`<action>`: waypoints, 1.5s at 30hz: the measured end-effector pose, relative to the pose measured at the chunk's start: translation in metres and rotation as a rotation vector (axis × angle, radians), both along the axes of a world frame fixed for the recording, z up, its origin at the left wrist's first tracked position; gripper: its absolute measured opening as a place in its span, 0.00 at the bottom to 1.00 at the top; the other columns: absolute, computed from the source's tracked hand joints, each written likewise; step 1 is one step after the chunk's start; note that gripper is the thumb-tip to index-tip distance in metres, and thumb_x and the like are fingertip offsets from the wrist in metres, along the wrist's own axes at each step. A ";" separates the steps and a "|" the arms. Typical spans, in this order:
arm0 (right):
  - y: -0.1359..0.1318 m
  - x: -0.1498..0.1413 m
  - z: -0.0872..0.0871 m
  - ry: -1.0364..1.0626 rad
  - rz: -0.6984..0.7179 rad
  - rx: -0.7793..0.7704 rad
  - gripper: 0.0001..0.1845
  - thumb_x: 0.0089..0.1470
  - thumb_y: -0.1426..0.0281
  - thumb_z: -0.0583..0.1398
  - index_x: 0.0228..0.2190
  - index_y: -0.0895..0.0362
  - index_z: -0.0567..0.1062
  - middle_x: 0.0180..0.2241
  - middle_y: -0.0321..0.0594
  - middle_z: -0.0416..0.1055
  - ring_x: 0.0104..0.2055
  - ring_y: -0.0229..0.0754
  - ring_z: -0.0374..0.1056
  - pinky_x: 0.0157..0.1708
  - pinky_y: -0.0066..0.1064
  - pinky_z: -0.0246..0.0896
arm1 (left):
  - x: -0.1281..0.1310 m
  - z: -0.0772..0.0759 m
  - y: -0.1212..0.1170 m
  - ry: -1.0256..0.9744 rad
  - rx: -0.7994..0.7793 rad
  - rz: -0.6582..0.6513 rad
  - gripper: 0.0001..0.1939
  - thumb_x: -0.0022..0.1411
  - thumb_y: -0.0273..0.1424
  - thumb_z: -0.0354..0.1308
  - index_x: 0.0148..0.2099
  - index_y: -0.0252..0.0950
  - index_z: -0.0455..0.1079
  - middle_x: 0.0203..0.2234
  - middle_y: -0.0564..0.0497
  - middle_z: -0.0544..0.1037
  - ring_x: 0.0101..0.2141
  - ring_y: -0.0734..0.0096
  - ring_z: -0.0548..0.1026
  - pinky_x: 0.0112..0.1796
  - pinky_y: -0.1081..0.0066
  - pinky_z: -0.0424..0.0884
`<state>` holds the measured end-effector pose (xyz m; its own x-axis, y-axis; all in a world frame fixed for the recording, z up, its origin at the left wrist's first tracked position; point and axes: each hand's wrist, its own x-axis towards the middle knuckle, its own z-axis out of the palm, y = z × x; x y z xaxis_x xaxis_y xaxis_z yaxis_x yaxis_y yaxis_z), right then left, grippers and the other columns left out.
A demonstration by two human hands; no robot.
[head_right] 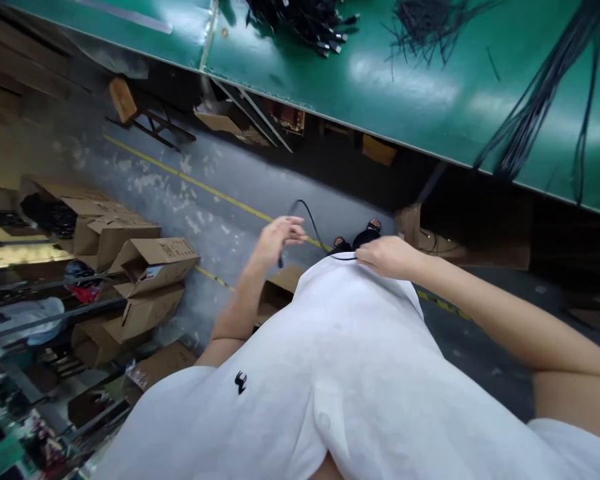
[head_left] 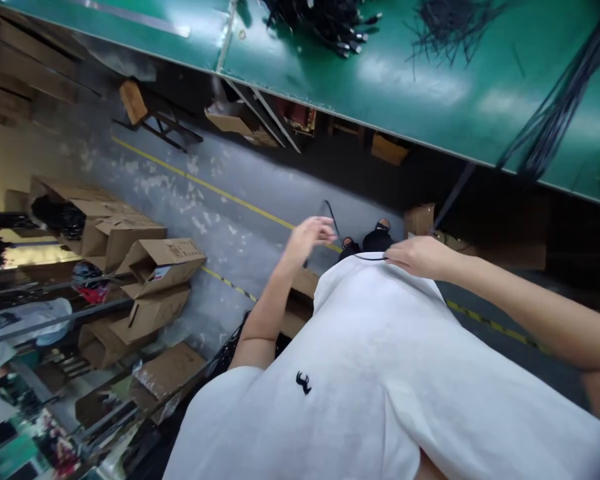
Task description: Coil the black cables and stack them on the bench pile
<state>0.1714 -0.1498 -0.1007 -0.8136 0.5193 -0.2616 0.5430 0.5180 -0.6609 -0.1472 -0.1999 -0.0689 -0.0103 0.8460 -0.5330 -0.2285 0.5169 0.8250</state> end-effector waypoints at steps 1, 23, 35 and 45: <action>-0.001 -0.016 0.016 0.027 0.010 0.015 0.15 0.60 0.60 0.54 0.29 0.54 0.76 0.29 0.42 0.75 0.31 0.42 0.69 0.30 0.31 0.53 | 0.022 -0.005 -0.002 -0.006 0.021 -0.128 0.12 0.65 0.37 0.60 0.44 0.34 0.76 0.32 0.48 0.80 0.32 0.74 0.77 0.38 0.73 0.74; 0.213 0.154 -0.034 -0.380 -0.368 0.429 0.19 0.65 0.70 0.53 0.45 0.68 0.80 0.47 0.59 0.75 0.42 0.38 0.65 0.45 0.37 0.51 | 0.006 0.084 0.043 -0.418 0.124 0.505 0.25 0.77 0.36 0.36 0.41 0.33 0.73 0.11 0.64 0.47 0.09 0.85 0.38 0.09 0.84 0.40; 0.083 -0.008 0.077 0.350 0.276 -0.019 0.24 0.68 0.58 0.46 0.33 0.56 0.77 0.30 0.41 0.74 0.32 0.40 0.67 0.34 0.31 0.55 | 0.092 0.045 0.080 -0.234 -0.130 -0.170 0.16 0.61 0.41 0.64 0.40 0.32 0.72 0.29 0.48 0.80 0.29 0.71 0.80 0.30 0.76 0.74; 0.157 0.029 0.056 0.279 -0.089 -0.135 0.24 0.63 0.53 0.50 0.32 0.55 0.78 0.31 0.35 0.75 0.33 0.37 0.66 0.36 0.28 0.53 | 0.075 0.055 0.074 -0.268 -0.124 -0.280 0.17 0.61 0.43 0.60 0.33 0.33 0.69 0.10 0.58 0.65 0.09 0.81 0.59 0.13 0.79 0.53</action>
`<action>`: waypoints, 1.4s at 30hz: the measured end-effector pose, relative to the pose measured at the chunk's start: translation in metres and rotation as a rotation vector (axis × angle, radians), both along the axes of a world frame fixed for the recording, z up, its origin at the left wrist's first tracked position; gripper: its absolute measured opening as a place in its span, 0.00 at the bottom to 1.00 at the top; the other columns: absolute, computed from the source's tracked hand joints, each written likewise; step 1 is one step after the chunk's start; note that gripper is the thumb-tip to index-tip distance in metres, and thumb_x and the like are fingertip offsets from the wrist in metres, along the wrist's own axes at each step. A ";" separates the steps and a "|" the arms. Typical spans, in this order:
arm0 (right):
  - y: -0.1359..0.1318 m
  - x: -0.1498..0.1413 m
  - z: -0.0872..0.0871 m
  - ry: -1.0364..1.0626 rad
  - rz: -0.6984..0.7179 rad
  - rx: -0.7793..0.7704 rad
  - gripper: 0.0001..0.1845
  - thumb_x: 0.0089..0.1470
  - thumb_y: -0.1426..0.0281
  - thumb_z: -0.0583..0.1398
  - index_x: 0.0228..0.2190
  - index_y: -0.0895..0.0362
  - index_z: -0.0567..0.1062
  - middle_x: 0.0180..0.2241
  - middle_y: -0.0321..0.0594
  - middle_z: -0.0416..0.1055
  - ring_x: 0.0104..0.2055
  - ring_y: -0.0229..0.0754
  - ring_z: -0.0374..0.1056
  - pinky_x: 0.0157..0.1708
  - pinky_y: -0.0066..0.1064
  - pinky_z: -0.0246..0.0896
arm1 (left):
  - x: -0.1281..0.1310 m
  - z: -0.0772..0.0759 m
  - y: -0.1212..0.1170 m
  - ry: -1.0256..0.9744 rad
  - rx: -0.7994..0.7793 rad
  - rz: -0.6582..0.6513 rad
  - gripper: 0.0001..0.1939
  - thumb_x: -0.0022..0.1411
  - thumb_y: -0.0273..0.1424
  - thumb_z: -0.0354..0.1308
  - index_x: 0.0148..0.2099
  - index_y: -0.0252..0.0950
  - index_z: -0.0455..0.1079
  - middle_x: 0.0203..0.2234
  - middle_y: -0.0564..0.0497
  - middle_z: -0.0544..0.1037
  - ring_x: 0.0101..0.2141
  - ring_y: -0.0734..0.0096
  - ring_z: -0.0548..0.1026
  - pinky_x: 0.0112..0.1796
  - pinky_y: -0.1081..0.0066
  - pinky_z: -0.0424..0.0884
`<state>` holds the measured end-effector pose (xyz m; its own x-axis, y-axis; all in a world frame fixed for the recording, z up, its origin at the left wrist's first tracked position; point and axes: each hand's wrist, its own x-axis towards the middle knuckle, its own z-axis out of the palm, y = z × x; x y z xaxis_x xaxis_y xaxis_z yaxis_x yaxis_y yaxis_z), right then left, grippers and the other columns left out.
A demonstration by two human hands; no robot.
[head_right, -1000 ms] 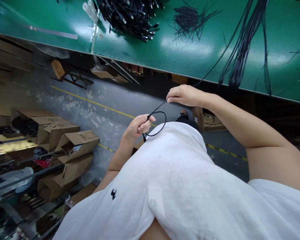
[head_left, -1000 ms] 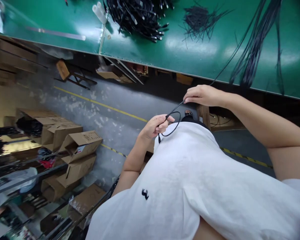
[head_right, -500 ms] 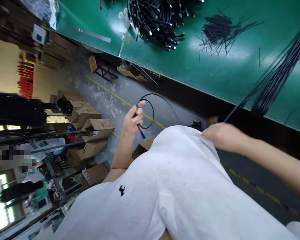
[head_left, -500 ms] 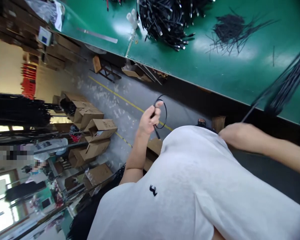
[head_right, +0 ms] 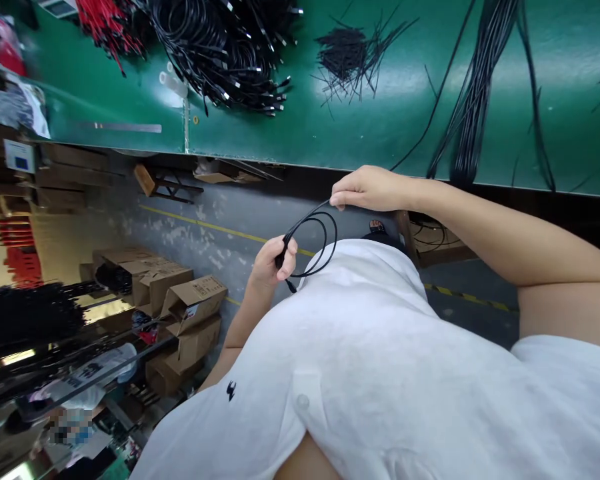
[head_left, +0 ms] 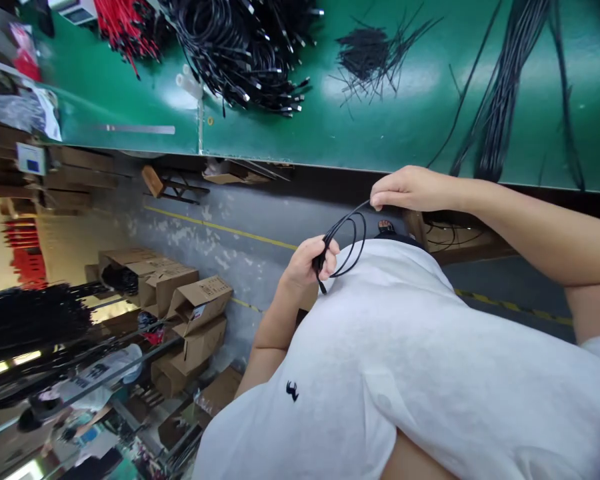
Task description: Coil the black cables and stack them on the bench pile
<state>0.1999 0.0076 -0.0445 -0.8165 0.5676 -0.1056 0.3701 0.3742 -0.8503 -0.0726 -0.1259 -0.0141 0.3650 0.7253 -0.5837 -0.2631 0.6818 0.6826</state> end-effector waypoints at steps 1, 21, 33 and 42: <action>0.000 0.001 -0.003 -0.011 -0.030 -0.001 0.24 0.63 0.53 0.51 0.32 0.55 0.78 0.31 0.35 0.75 0.33 0.37 0.66 0.37 0.28 0.53 | -0.002 0.000 -0.001 0.004 -0.017 0.028 0.16 0.62 0.42 0.59 0.32 0.33 0.69 0.10 0.58 0.65 0.09 0.81 0.60 0.13 0.79 0.53; -0.063 0.059 -0.038 -0.197 0.273 0.298 0.19 0.66 0.63 0.50 0.31 0.53 0.77 0.29 0.43 0.75 0.31 0.43 0.67 0.35 0.35 0.55 | -0.023 0.005 0.005 -0.006 0.068 0.548 0.16 0.70 0.38 0.54 0.54 0.37 0.71 0.22 0.56 0.76 0.14 0.85 0.67 0.15 0.83 0.58; -0.009 -0.025 0.027 0.025 0.138 0.053 0.24 0.65 0.53 0.49 0.35 0.57 0.76 0.34 0.39 0.75 0.36 0.37 0.66 0.38 0.28 0.55 | 0.017 0.004 -0.015 -0.175 0.037 -0.105 0.19 0.59 0.46 0.64 0.34 0.33 0.71 0.09 0.58 0.66 0.09 0.81 0.59 0.13 0.78 0.57; 0.009 0.125 -0.078 -0.506 -0.190 0.284 0.23 0.66 0.58 0.44 0.28 0.54 0.71 0.37 0.55 0.74 0.38 0.46 0.59 0.44 0.42 0.47 | -0.054 0.051 -0.006 -0.014 0.119 0.523 0.14 0.74 0.38 0.46 0.48 0.39 0.71 0.10 0.66 0.44 0.09 0.85 0.38 0.12 0.77 0.37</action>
